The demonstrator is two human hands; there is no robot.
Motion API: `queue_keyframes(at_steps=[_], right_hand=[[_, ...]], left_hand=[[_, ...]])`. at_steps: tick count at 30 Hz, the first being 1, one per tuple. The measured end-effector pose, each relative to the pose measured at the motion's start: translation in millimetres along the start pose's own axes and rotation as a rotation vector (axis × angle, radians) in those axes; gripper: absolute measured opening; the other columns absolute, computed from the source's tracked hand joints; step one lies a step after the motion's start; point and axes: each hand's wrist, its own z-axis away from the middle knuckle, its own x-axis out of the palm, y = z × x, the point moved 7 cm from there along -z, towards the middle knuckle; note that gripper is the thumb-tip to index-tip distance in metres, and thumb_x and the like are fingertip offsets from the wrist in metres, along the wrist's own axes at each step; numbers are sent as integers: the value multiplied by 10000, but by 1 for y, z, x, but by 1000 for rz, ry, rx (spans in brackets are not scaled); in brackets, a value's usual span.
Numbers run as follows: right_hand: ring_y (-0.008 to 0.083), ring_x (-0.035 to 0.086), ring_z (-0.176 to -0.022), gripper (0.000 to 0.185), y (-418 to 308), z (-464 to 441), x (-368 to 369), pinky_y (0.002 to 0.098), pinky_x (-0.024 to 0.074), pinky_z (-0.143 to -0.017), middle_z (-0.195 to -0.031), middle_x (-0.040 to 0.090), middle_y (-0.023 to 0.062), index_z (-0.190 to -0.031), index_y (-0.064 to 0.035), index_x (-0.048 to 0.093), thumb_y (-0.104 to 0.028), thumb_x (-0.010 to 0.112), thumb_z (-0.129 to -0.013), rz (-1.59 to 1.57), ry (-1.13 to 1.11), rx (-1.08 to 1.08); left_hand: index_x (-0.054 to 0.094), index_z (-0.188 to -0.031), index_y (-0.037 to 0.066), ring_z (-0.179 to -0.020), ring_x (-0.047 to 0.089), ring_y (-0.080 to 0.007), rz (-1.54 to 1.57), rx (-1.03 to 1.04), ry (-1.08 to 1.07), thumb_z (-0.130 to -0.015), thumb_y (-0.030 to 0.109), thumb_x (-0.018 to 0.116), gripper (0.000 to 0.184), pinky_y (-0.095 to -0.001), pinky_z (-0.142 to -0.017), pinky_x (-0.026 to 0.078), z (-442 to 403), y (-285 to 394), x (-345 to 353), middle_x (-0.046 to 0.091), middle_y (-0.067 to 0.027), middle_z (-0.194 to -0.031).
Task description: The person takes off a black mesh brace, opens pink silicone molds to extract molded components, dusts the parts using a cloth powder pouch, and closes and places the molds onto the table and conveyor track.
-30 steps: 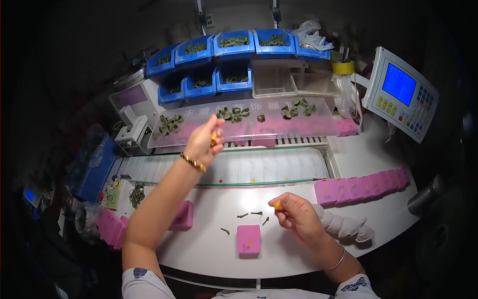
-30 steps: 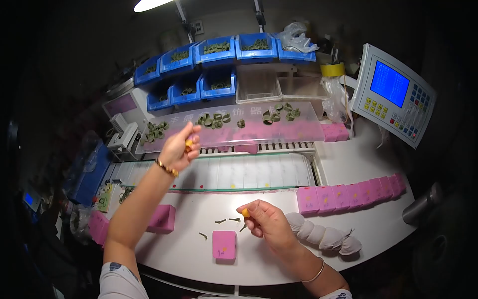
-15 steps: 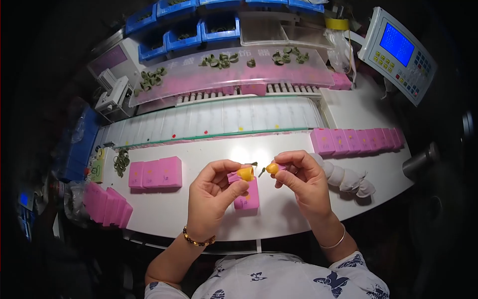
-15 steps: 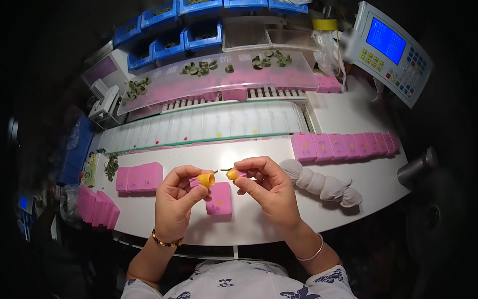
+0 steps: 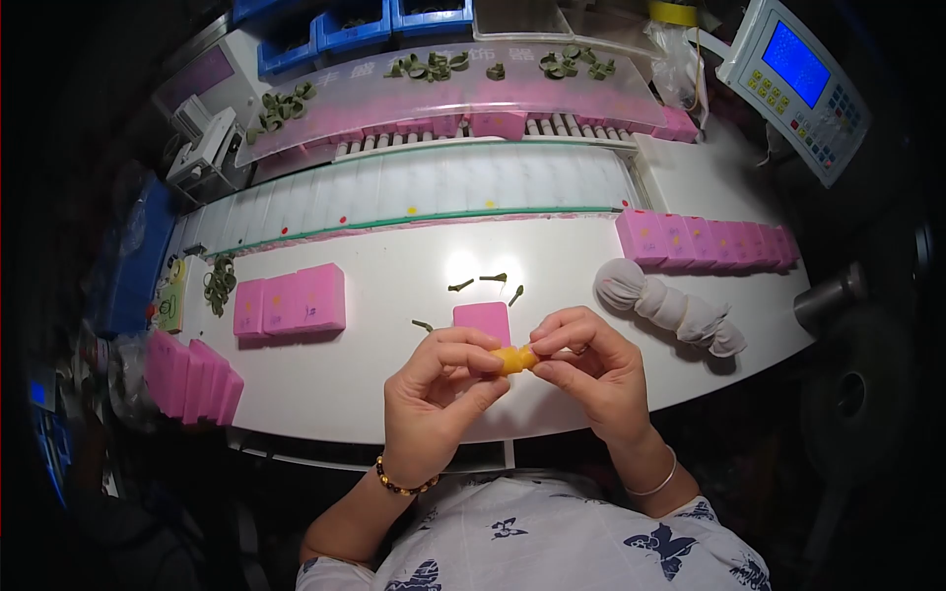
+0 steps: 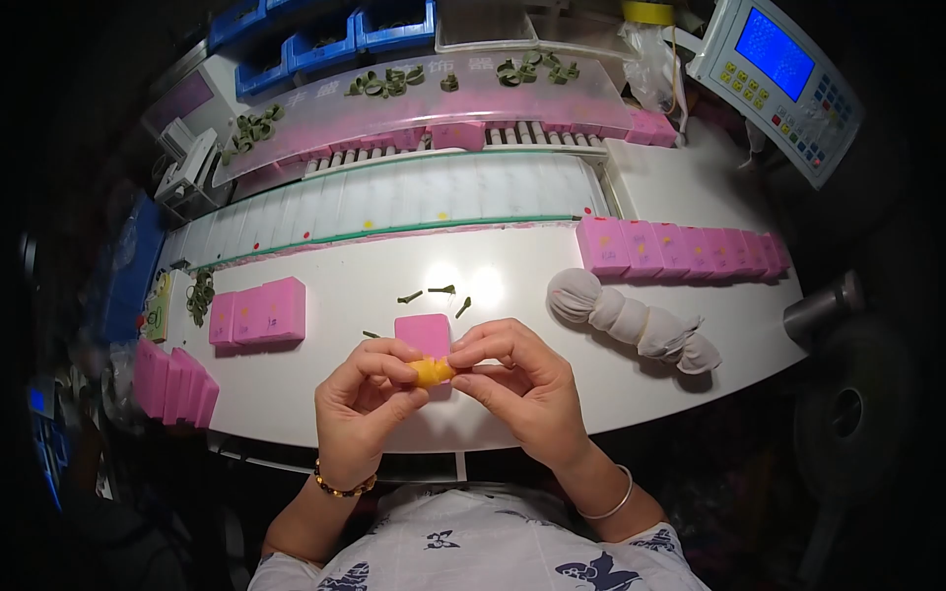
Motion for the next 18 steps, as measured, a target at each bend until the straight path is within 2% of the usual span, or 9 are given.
queue_keyframes(at_steps=[5,8,9,11,12,14,15,17,18], right_hand=[[180,656,-1043,219,-5,5,4,312,592,-951,-1115,622,105,-1041,15,657,139,697,-865,41,21,-19],[197,683,-975,212,-14,6,7,309,601,-902,-1039,663,103,-995,4,657,131,726,-840,153,2,-85],[197,683,-975,212,-14,6,5,309,601,-902,-1039,663,103,-995,4,657,131,726,-840,151,3,-79],[238,705,-924,229,-25,7,8,315,610,-824,-980,696,118,-974,-6,659,133,741,-812,383,-90,-232],[238,705,-924,229,-27,7,8,315,610,-824,-980,696,118,-974,-6,659,133,741,-812,382,-88,-227],[277,719,-896,236,-41,13,17,332,615,-767,-958,713,131,-943,-9,667,116,763,-767,548,-148,-456],[277,719,-896,236,-41,14,16,332,615,-767,-958,713,131,-943,-9,667,116,763,-767,546,-148,-454],[290,727,-887,221,-48,22,23,342,623,-753,-987,713,135,-918,-2,674,91,771,-742,647,-179,-644],[289,730,-892,195,-51,24,24,329,625,-745,-987,717,126,-891,-1,681,69,773,-735,674,-182,-676]], left_hand=[[616,-1081,-10,-1082,668,-190,-70,47,11,-827,-176,711,318,-323,-949,581,8,5,3,625,-113,-1164],[594,-1051,10,-1064,678,-213,-130,164,45,-798,-191,726,349,-337,-929,575,11,10,1,655,-114,-1109],[570,-1047,31,-1064,674,-226,-189,232,-4,-773,-201,741,397,-336,-919,577,12,13,3,663,-112,-1083],[546,-1043,51,-1064,669,-238,-246,294,-54,-749,-212,756,446,-335,-909,578,13,16,3,671,-110,-1057],[546,-1032,53,-1052,675,-239,-262,296,-87,-745,-214,758,445,-335,-896,581,13,17,3,675,-106,-1041],[545,-1021,55,-1040,680,-240,-277,293,-118,-742,-215,761,444,-335,-883,585,14,18,5,680,-102,-1024],[545,-1024,53,-1034,684,-241,-231,271,-118,-741,-222,757,447,-338,-875,587,14,18,4,681,-99,-1020],[545,-1026,51,-1028,688,-243,-185,250,-117,-740,-228,753,450,-340,-867,590,14,20,3,682,-97,-1015],[567,-1020,37,-1040,692,-247,-59,159,-112,-745,-233,738,422,-341,-871,587,13,17,1,684,-100,-1019]])
